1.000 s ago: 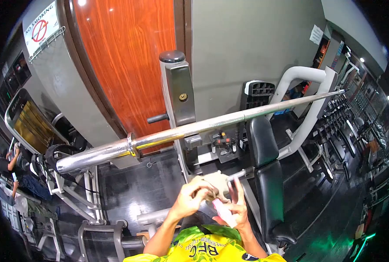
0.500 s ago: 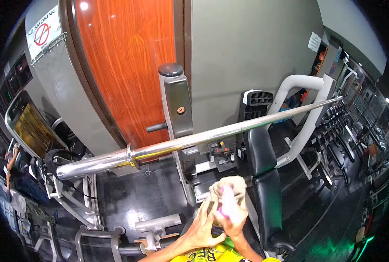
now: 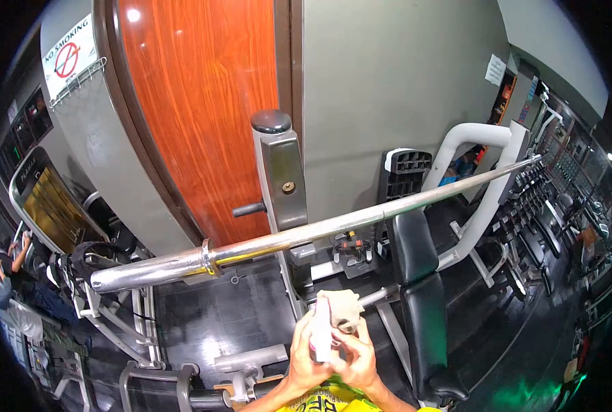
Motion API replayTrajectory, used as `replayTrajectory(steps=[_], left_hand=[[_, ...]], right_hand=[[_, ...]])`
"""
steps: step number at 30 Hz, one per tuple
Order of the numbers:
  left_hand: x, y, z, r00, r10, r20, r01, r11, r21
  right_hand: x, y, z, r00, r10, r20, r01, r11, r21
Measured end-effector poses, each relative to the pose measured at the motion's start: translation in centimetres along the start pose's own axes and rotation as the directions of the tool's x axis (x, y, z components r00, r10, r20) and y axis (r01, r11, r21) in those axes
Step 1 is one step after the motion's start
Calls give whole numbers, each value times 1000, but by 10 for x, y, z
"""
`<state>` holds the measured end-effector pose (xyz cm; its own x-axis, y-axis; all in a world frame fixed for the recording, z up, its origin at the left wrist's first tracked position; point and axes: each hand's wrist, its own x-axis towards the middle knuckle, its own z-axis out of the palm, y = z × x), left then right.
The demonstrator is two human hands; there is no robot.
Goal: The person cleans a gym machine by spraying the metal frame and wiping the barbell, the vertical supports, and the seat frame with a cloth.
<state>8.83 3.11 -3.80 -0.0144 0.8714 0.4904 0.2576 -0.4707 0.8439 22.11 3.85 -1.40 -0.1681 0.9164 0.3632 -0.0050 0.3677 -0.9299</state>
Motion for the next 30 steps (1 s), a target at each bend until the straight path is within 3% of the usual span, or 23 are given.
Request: replayTrajectory(steps=[1,2,4,6,8,9,12,14,16,18,20,22,24,26,28,30], left_hand=[[0,-1,0,998,-27,-48,25,999,-31],[2,0,-1,998,-24,-53,23,999,-28],[10,11,-6,993,62,-96,-53,995,90],[13,16,-10,991,101,-90,-90,989,120],[8,13,-12,993,91,-73,-85,993,78],[10,17,-14,993,89,-79,-85,995,56],[6,12,-17,991,66,-112,-66,998,9],[5,9,-19,992,53,-115,-53,999,1],[3,6,-22,995,66,-78,-64,998,24],[2,4,-24,996,51,-67,-50,999,20],[1,1,-25,998,45,-53,-45,999,16],[-2,-1,-24,995,1,-104,-7,998,-60],[-3,-4,-24,994,-27,-104,15,993,-115],[-4,-11,-28,999,0,-44,-2,999,-49],[-2,-13,-31,1000,12,-18,-12,1000,7],[-1,-13,-32,1000,-7,-12,7,1000,16]], right_hand=[[4,-3,1,996,91,-10,-88,980,178],[10,-9,1,994,77,-71,-56,964,259],[17,4,-9,984,118,-136,-98,984,148],[30,11,-17,974,18,-224,-32,998,-55],[43,7,-23,957,62,-282,-77,996,-41],[58,3,-22,942,-116,-316,86,991,-106],[91,0,-32,891,-344,-296,263,923,-280],[126,-21,-27,784,-551,-285,401,801,-445],[156,-26,-21,856,-476,-205,348,821,-452],[180,-26,-14,911,-406,65,280,496,-822],[187,-26,-8,885,-462,53,303,487,-820],[188,-42,-8,842,-530,103,299,298,-906],[193,-32,-11,820,-513,254,513,463,-723],[192,-34,-8,805,-503,314,545,419,-726],[197,-40,-10,804,-526,278,540,448,-713],[203,-42,-13,878,-378,294,468,548,-693]])
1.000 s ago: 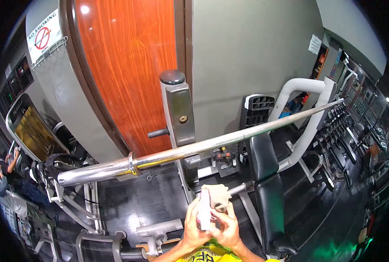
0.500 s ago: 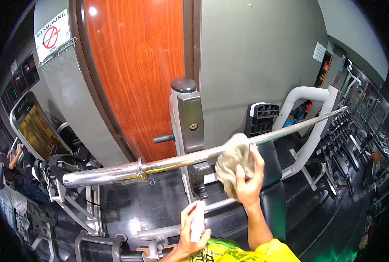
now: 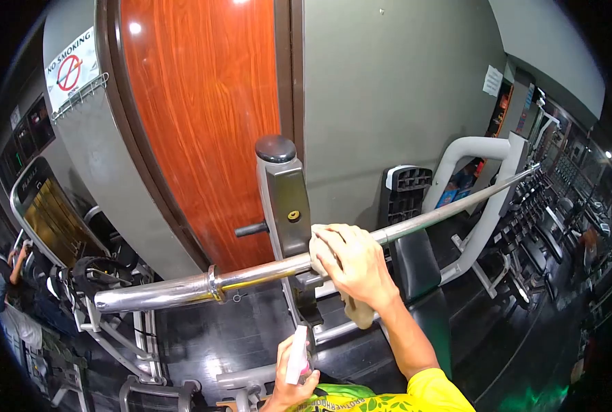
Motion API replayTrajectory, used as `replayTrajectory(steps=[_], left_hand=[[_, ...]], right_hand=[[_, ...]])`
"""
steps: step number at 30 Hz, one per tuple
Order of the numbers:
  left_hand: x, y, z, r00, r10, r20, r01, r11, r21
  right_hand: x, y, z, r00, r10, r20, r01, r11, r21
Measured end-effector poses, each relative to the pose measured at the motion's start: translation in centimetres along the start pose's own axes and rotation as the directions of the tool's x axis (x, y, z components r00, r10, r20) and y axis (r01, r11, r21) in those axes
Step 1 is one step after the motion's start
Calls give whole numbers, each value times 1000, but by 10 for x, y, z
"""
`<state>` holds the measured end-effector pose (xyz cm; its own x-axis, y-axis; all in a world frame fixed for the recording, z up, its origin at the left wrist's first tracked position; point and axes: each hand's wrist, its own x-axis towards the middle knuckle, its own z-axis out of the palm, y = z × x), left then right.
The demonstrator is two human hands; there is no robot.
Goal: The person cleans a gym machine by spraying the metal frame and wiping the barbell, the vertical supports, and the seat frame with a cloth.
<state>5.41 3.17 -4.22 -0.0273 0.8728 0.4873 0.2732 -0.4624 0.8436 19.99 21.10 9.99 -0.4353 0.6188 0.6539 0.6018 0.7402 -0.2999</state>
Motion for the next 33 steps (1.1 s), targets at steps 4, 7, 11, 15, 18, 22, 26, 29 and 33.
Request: replayTrajectory(steps=[4,7,11,15,18,22,26,29,33], left_hand=[[-1,3,2,999,-38,-7,37,995,-97],[-1,11,4,999,-45,-10,43,985,-166],[-6,10,4,1000,3,-11,-4,989,-148],[-6,14,2,1000,1,0,-1,996,-89],[-8,13,1,999,-36,-10,34,994,-108],[-9,14,1,998,-57,-19,53,986,-155],[-14,9,-1,998,-62,-9,61,995,-82],[-12,5,0,998,54,-24,-54,998,-13],[-9,9,-1,998,61,-31,-61,998,15]], right_hand=[[24,8,-1,958,159,240,-135,984,-112],[41,17,10,934,114,339,-6,953,-303],[30,6,10,969,4,245,91,922,-377],[-4,9,15,990,-91,-107,84,994,-73],[-25,27,28,927,-265,-264,260,964,-54],[-23,35,32,843,-394,-366,387,917,-97],[-8,26,19,902,72,-425,149,873,465],[19,3,6,735,-68,-674,357,884,300],[69,-13,4,724,-548,-420,546,826,-136]])
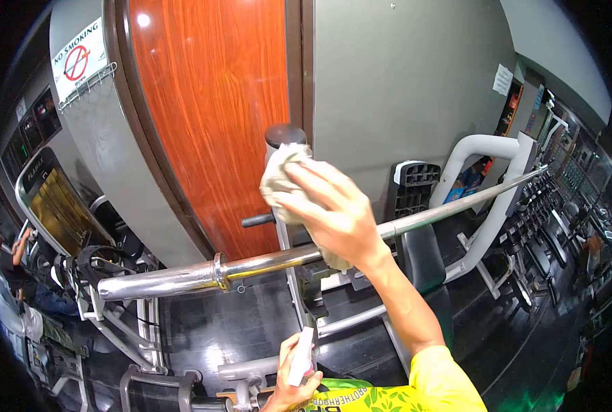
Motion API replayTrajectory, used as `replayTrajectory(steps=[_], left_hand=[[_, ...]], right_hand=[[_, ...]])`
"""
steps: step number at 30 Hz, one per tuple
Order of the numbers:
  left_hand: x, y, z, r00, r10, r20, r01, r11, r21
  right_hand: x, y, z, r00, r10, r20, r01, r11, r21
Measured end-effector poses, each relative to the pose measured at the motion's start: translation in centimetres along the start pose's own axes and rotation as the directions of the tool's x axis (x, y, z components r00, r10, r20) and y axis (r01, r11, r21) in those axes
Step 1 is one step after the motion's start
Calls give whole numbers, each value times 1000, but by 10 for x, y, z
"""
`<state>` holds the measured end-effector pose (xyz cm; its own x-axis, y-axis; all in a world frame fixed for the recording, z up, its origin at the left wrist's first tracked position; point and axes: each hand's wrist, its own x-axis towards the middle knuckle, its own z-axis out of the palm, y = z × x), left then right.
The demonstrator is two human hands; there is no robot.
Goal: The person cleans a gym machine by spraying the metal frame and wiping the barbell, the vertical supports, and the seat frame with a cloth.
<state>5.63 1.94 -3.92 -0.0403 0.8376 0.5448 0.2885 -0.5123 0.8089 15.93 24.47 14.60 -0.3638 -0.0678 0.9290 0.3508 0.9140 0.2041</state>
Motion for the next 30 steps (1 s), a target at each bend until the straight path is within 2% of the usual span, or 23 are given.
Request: replayTrajectory(steps=[1,3,5,7,9,10,11,13,14,15,17,18,19,20,21,22,23,25,26,27,28,29,30], left_hand=[[0,1,0,1000,-2,-13,2,1000,-10],[-1,6,-3,999,-52,-8,52,998,-45],[-1,6,-2,995,-99,-17,98,992,-82],[-3,3,-1,993,-107,-43,100,985,-139],[-3,4,-2,993,-111,-30,106,986,-132],[-3,4,-2,994,-112,-15,109,986,-124],[-2,6,-1,994,-111,-15,108,986,-125],[-1,9,3,992,-124,-36,115,975,-192],[-1,8,3,991,-126,-37,116,975,-192],[-3,6,1,994,-101,-26,97,986,-134],[-5,7,-2,997,-78,-11,77,994,-78],[-5,9,-4,995,-101,-18,99,991,-86],[-5,11,-5,992,-125,-28,122,988,-95],[-5,10,-8,996,-93,-8,93,995,-40],[-3,11,-8,996,-93,-13,93,995,-39],[-1,12,-9,996,-86,-18,85,996,-39],[1,13,-10,997,-76,-22,75,996,-37],[3,13,-11,998,-60,-11,60,998,12],[5,12,-11,999,-45,3,45,997,57],[8,14,-10,999,-39,0,39,997,61],[11,16,-7,998,-59,-18,59,998,24],[13,17,-7,996,-80,-33,80,997,-13],[14,15,-7,997,-77,-32,77,997,-10]], right_hand=[[-1,4,11,994,-30,105,35,999,-39],[-13,3,14,998,-16,68,18,999,-30],[-25,7,3,981,-47,187,36,997,62],[-35,8,-8,974,-63,216,41,994,103],[-44,7,-21,934,33,356,-133,957,260],[-48,5,-28,903,54,426,-184,945,270],[-51,5,-34,903,53,426,-183,946,269],[-53,4,-44,828,148,540,-400,832,385],[-50,6,-52,752,163,639,-488,790,371],[-42,9,-59,630,194,752,-549,797,253],[-23,14,-72,548,257,796,-703,658,272],[-19,18,-76,660,276,699,-659,660,361],[-14,23,-78,746,350,566,-647,579,495],[-10,27,-78,784,472,403,-619,545,565],[1,28,-76,792,576,203,-582,609,539],[10,30,-65,777,629,-5,-502,626,597],[20,31,-53,717,664,-212,-414,651,637],[41,32,-31,777,584,-234,-393,741,545],[54,40,-23,956,229,-183,-198,965,174],[56,41,-5,969,245,40,-248,949,196],[62,30,17,924,315,217,-359,910,209],[70,33,19,867,387,314,-469,847,252],[84,34,17,767,453,455,-570,807,157]])
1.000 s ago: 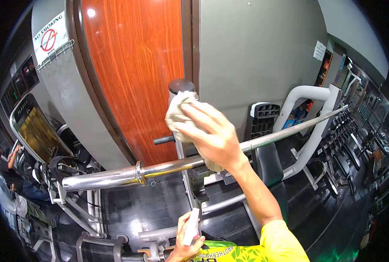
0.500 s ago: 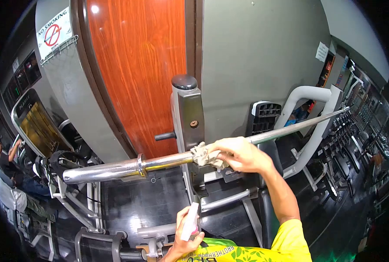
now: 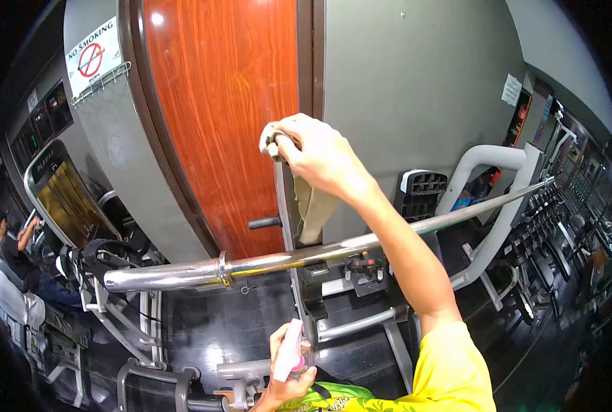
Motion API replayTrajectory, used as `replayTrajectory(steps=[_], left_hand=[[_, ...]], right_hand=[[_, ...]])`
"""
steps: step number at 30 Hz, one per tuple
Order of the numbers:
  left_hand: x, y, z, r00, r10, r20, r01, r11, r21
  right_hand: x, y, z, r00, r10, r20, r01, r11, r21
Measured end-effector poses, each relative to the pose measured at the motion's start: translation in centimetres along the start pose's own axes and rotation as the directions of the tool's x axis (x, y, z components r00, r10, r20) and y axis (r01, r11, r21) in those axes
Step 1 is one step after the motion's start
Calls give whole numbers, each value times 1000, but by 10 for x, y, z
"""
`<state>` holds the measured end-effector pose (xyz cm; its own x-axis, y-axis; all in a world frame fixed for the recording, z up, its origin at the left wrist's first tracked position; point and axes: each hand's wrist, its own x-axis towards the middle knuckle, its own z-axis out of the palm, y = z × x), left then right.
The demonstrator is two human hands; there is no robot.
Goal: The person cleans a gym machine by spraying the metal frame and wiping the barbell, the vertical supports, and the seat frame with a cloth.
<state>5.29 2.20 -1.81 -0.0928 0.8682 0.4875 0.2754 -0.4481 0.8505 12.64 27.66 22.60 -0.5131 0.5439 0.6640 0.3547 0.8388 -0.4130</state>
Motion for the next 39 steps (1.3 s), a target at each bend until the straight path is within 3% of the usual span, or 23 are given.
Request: replayTrajectory(steps=[1,4,8,11,13,15,17,19,20,21,23,25,27,29,30,34,36,37,39], left_hand=[[0,-4,1,999,35,5,-35,999,33],[1,-3,4,999,50,-1,-50,998,44],[-2,-10,10,999,51,-19,-51,999,19],[0,-7,11,995,96,-5,-95,994,54],[-7,-10,12,998,52,-21,-52,999,-2],[-12,-11,12,999,6,-32,-8,998,-60],[-13,-12,12,1000,-3,-26,0,991,-132],[-14,-13,14,1000,-24,-13,22,990,-138],[-13,-13,13,999,-39,3,39,990,-139],[-13,-12,13,999,-39,4,39,990,-137],[-11,-8,16,998,-70,-5,68,974,-214],[-13,-8,16,993,-115,-7,109,954,-280],[-15,-14,15,995,-98,1,95,961,-260],[-14,-8,10,999,-54,3,54,984,-170],[-14,-6,7,1000,-6,13,7,997,-78],[-32,-25,10,999,0,40,5,991,-132],[-38,-28,11,994,-3,112,16,994,-108],[-38,-27,10,993,0,114,13,994,-108],[-37,-23,12,992,-22,126,43,985,-169]], right_hand=[[12,-2,-5,983,136,126,-130,990,-57],[48,26,-1,954,189,231,-167,980,-111],[78,57,13,941,221,256,-196,973,-121],[91,80,23,916,347,203,-316,933,-171],[91,92,18,899,376,224,-268,878,-397],[81,100,13,874,476,-98,-486,859,-164],[77,101,3,910,283,-304,-249,958,144],[69,76,-5,905,186,-382,-27,923,385],[59,49,-13,923,226,-311,-87,911,403],[57,44,-11,941,26,-338,53,974,220],[36,8,-15,989,-103,104,97,993,64],[44,15,9,971,107,213,-66,979,-191],[61,22,6,930,174,324,-123,978,-171],[74,26,3,910,205,362,-156,975,-160],[84,29,4,868,312,387,-267,949,-167],[89,57,7,874,314,371,-286,950,-130],[79,62,5,943,94,319,-132,986,98],[75,62,-1,944,94,316,-131,987,97],[62,55,-13,953,-54,299,45,998,37]])
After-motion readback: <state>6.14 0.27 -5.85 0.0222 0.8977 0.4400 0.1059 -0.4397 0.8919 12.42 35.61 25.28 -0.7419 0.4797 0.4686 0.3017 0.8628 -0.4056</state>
